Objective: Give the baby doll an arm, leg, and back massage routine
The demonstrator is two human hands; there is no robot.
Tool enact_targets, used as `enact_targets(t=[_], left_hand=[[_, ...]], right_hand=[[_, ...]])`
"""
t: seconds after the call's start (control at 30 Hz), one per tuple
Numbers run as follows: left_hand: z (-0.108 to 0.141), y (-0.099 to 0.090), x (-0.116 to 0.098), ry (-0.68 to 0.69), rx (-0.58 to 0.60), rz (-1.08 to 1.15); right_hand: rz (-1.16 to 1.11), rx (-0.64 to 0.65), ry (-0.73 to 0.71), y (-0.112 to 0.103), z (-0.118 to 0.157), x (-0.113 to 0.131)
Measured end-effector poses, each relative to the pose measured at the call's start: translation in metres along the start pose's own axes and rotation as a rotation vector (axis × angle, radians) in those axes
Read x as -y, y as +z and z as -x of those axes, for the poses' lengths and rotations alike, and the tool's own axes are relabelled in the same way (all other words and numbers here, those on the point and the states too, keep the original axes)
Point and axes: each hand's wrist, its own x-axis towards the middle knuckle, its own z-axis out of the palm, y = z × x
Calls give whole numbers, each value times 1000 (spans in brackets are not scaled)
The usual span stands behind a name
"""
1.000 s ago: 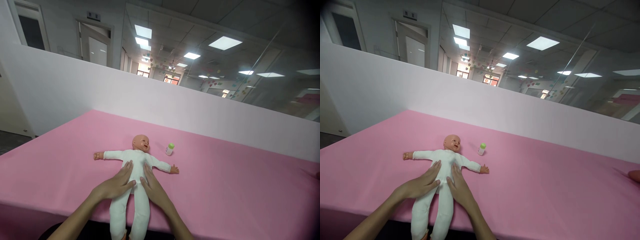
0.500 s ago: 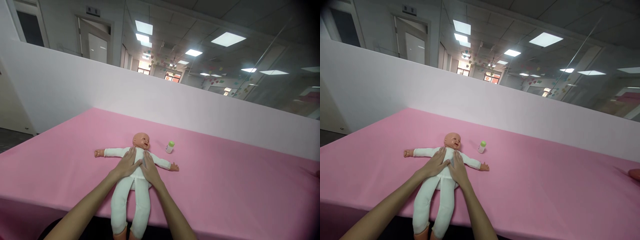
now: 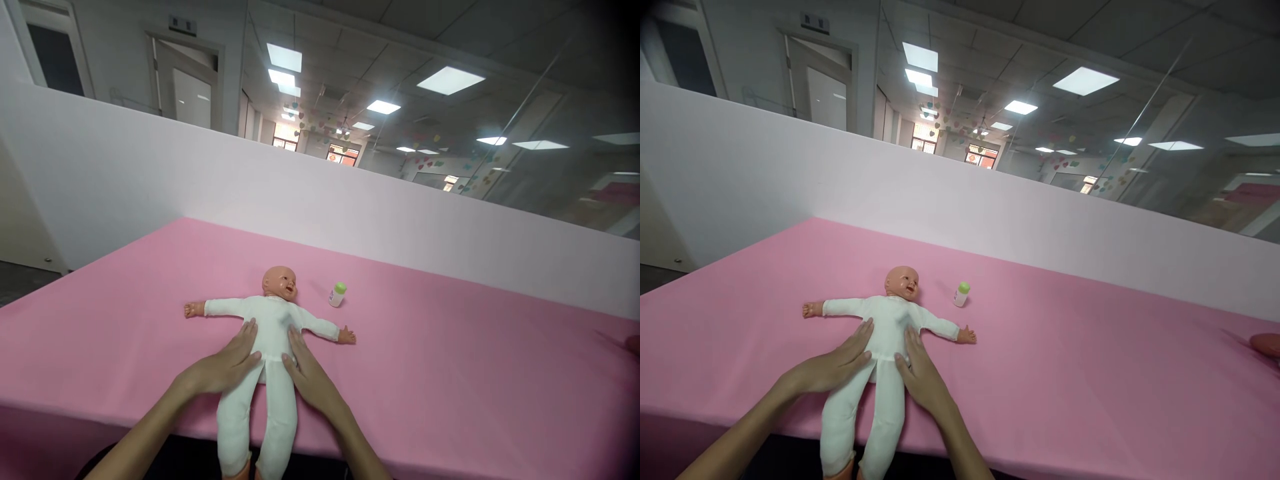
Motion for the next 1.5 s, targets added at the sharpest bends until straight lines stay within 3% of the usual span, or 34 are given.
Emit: enact_targets(t=[0.1,0.2,0.3,0.47,0.6,0.73,0.87,1.0,1.1,1.2,1.37,1.5], left_hand=[[-6,11,-26,138,24,-43],[-28,22,-39,194,-68,-104],[-56,25,-35,148,-144,-142],[-82,9,-10,-9,-188,-135],[-76,-1,12,-116,-196,-62],[-48,-8,21,-147,-81,-30],[-11,-13,5,-131,33,6],[8,-8,-25,-39,80,-6],[0,4,-43,55,88,-36],[-23,17,-47,101,-23,-96],[-59,18,-33,24,-129,-151],[-68,11,-12,17,-181,-141]], right_hand=[[41,38,-135,6,-10,12],[122,27,-242,10,-35,14],[208,-14,-243,12,-62,5],[200,-170,-83,11,-85,-17],[115,-198,29,5,-74,-27],[48,-147,55,-1,-44,-25],[-2,-56,64,-1,-11,-14],[22,30,-53,2,-1,3],[72,74,-190,6,-13,13],[127,62,-252,8,-36,15],[174,-72,-222,12,-69,1],[140,-189,-192,15,-76,-12]])
